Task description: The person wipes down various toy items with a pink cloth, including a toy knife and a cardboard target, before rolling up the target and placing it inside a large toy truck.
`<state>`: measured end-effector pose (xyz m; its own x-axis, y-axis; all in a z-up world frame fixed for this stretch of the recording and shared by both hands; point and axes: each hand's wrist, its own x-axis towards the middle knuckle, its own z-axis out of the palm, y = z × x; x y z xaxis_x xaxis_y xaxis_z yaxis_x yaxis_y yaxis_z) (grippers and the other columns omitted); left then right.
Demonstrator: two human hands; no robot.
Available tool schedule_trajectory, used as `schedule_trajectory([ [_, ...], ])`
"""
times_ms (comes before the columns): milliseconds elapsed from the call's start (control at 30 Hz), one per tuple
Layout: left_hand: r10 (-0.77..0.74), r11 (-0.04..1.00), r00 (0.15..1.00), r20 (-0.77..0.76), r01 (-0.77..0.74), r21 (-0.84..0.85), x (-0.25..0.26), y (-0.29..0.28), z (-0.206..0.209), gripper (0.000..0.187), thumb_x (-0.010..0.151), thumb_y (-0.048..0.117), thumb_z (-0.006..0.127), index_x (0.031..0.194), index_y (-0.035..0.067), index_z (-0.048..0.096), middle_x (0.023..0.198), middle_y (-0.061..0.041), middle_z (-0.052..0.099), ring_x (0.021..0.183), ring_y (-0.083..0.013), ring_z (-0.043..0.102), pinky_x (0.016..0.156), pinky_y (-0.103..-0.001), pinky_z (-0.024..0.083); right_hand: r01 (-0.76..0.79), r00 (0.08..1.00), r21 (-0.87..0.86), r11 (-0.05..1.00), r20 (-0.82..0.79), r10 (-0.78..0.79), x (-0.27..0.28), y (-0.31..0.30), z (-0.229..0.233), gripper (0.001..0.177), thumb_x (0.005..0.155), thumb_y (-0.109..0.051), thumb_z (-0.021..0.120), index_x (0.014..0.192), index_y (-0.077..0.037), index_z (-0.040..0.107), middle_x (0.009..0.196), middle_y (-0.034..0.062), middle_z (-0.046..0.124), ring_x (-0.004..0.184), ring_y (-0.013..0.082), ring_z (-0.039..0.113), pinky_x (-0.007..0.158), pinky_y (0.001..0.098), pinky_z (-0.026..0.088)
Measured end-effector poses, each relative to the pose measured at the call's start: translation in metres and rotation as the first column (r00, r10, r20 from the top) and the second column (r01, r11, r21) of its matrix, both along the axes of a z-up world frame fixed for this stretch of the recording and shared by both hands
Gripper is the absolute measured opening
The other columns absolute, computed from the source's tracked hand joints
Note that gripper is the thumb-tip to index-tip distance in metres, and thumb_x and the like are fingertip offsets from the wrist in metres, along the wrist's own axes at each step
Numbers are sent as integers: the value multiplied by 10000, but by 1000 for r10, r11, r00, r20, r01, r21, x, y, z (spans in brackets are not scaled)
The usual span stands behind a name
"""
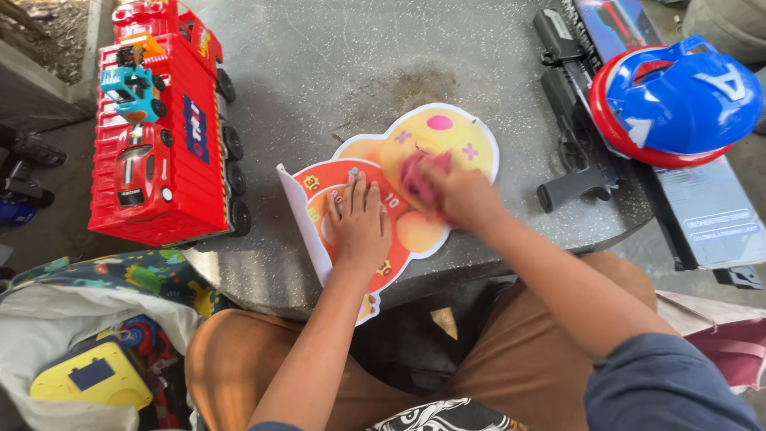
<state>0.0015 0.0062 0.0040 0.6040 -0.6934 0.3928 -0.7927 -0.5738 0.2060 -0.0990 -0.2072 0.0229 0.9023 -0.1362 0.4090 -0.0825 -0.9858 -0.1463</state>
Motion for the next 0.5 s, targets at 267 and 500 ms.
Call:
schedule_trajectory([
  [267,2,999,1000,-15,-3,-52,-1,-3,0,452,967,233,541,1366,21,568,1554,-196,458,1477,-337,374,1194,-631,195,497,822,-357,791,-100,-561,34,-121,23,458,863,-171,707,1311,-193,614,1034,131,614,782,292,703,546,410,567],
  [500,-8,998,1000,5,8,-58,0,-2,-2,458,967,232,542,1368,12,576,1551,-200,459,1480,-350,378,1203,-623,194,-74,996,-134,988,44,80,-20,-11,9,490,799,-222,715,1283,-239,641,1198,309,626,728,361,700,612,463,585],
])
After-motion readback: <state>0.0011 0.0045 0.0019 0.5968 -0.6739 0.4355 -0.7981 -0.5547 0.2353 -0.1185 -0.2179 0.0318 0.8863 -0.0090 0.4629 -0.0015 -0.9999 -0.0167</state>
